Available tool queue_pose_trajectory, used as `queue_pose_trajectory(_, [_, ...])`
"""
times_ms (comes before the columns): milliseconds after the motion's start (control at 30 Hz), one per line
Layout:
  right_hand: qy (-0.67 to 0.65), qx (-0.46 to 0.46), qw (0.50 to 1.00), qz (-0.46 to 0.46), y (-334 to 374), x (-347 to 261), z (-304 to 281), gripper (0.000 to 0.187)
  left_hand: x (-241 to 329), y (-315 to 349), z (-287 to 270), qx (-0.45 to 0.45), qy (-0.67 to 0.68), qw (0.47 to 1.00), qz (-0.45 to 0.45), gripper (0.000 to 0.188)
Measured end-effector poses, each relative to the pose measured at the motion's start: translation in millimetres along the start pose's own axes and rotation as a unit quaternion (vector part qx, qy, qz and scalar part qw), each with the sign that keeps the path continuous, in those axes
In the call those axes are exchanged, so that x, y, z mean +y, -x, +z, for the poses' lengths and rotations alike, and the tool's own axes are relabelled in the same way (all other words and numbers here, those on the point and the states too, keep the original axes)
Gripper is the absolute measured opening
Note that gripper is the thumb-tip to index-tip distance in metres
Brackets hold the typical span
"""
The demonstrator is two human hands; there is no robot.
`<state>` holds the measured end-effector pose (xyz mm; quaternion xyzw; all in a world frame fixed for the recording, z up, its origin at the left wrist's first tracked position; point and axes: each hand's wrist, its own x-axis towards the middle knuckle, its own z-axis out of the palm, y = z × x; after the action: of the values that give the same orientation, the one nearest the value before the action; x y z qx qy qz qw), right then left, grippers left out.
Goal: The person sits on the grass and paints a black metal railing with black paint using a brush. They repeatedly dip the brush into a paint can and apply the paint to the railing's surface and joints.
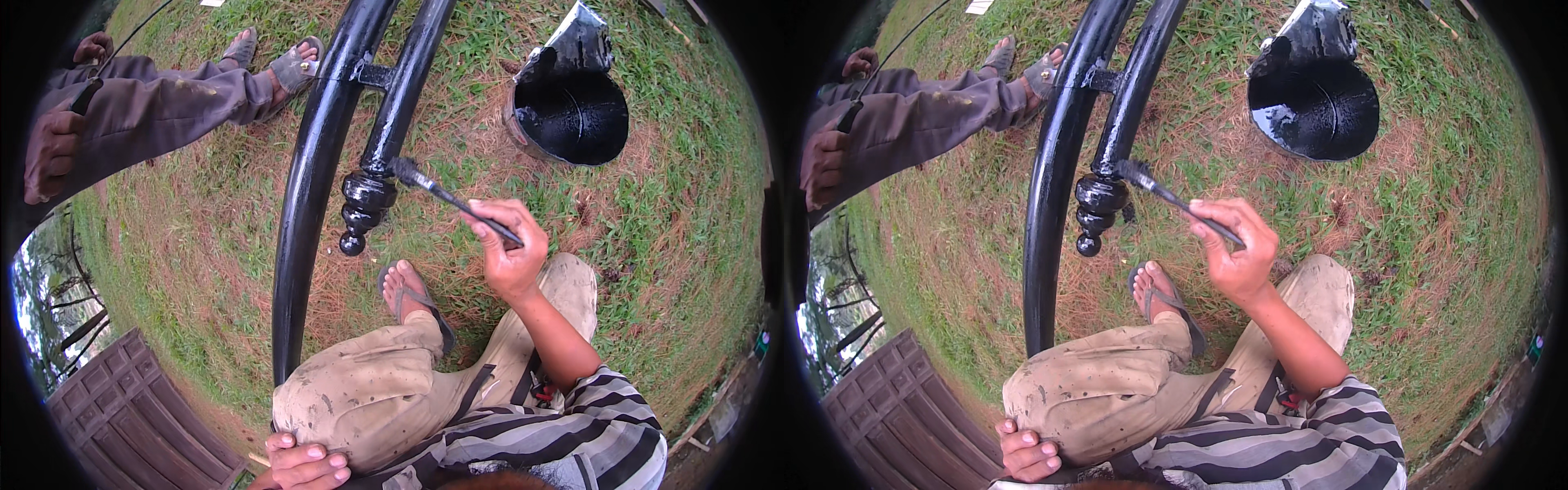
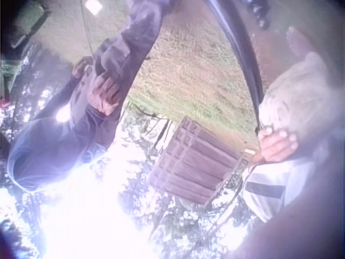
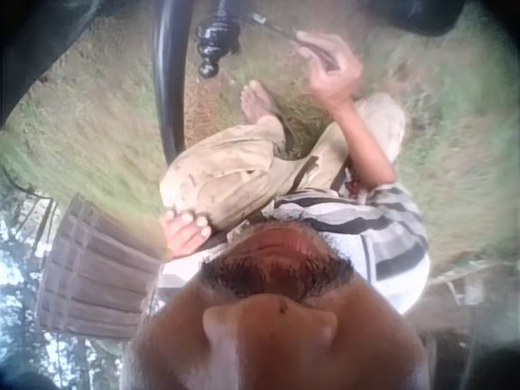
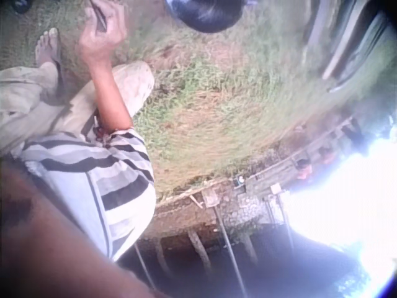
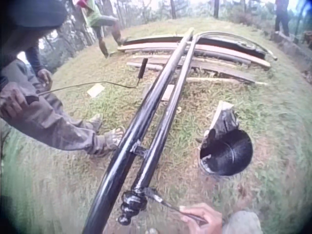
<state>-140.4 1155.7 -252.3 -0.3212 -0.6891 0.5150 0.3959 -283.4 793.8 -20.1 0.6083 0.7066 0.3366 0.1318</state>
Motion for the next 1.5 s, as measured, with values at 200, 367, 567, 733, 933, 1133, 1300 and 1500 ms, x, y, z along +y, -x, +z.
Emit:
queue_pose_trajectory(200, [0.021,0.063,0.998,0.015,-53,3,20,0.018,4,-6,-7,-0.034,-0.008,0.999,-0.018,0.016])
queue_pose_trajectory(367, [0.093,-0.022,0.99,-0.1,-13,-21,10,0.017,-10,-2,-4,-0.031,0.005,0.999,0.034,0.017])
queue_pose_trajectory(567, [0.118,-0.033,0.988,-0.098,-32,-27,12,0.019,-8,-11,-9,-0.073,0.006,0.997,0.03,0.018])
queue_pose_trajectory(733, [0.112,-0.048,0.982,-0.144,-32,-48,14,0.017,-7,-18,2,-0.044,-0.001,0.997,0.06,0.019])
queue_pose_trajectory(933, [0.054,-0.014,0.998,0.006,-14,-34,3,0.015,-9,-54,5,-0.036,-0.004,0.997,0.061,0.019])
queue_pose_trajectory(1133, [-0.104,0.039,0.949,0.296,31,-1,6,0.026,-22,-61,8,-0.025,0.019,0.994,0.108,0.016])
queue_pose_trajectory(1300, [-0.31,-0.021,0.827,0.469,66,23,39,0.039,-27,-74,5,-0.009,0.028,0.993,0.115,0.021])
queue_pose_trajectory(1500, [-0.347,-0.056,0.829,0.436,63,25,81,0.035,-20,-60,42,0.193,0.065,0.977,0.066,0.03])
